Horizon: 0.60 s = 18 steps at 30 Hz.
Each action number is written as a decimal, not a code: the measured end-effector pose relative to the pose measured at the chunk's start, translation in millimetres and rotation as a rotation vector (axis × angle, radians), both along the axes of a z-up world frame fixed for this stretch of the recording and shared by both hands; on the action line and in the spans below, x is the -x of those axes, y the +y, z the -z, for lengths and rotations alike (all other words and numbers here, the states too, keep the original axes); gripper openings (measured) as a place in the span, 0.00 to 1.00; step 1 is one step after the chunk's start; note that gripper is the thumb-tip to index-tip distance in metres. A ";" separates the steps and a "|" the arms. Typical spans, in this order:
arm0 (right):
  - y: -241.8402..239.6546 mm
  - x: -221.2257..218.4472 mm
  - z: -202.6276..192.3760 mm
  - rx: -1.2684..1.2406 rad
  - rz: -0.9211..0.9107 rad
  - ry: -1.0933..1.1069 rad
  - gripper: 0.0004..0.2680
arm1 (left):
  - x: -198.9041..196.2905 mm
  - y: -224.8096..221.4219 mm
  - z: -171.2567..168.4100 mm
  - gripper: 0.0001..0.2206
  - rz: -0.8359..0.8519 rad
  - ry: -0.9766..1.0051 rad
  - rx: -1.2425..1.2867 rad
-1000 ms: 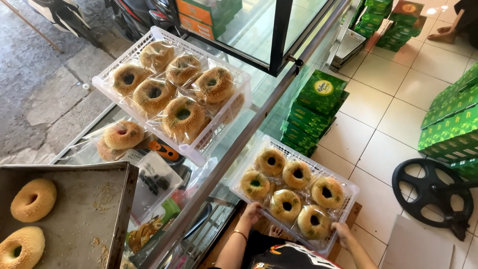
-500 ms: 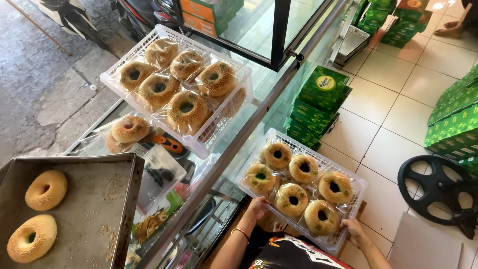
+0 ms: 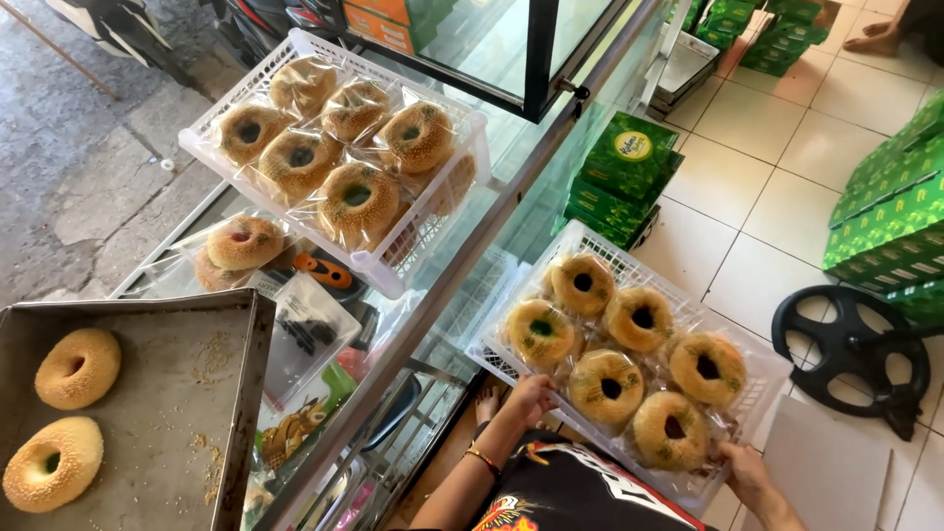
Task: The person places sesame-covered rings into clear plastic bags and then arranges the bagged items into white plastic crates.
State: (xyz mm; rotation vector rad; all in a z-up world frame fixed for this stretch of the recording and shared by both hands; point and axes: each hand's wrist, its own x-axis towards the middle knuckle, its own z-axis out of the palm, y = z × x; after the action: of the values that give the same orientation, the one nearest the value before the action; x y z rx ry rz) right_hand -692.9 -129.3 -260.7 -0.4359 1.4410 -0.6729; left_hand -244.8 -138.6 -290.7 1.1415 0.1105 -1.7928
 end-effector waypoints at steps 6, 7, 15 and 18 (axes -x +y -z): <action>10.9 31.8 -5.8 0.017 0.032 0.032 0.09 | 17.5 -10.0 -25.3 0.13 0.055 -0.138 0.063; 12.5 52.8 14.1 0.051 0.018 0.024 0.08 | 19.4 -9.7 -35.8 0.13 0.083 -0.119 0.050; 9.7 39.6 -128.3 0.028 0.104 0.068 0.06 | 5.3 -15.3 -156.0 0.11 0.413 -0.306 0.217; -6.7 0.6 -259.4 0.150 0.121 0.093 0.06 | -9.0 -12.8 -219.5 0.14 0.575 -0.573 0.326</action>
State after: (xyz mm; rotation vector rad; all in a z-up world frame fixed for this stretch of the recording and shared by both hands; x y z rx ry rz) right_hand -693.4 -136.0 -1.3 -0.5045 1.5192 -0.8713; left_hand -235.7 -151.4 -71.2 1.4856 -0.8943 -1.7847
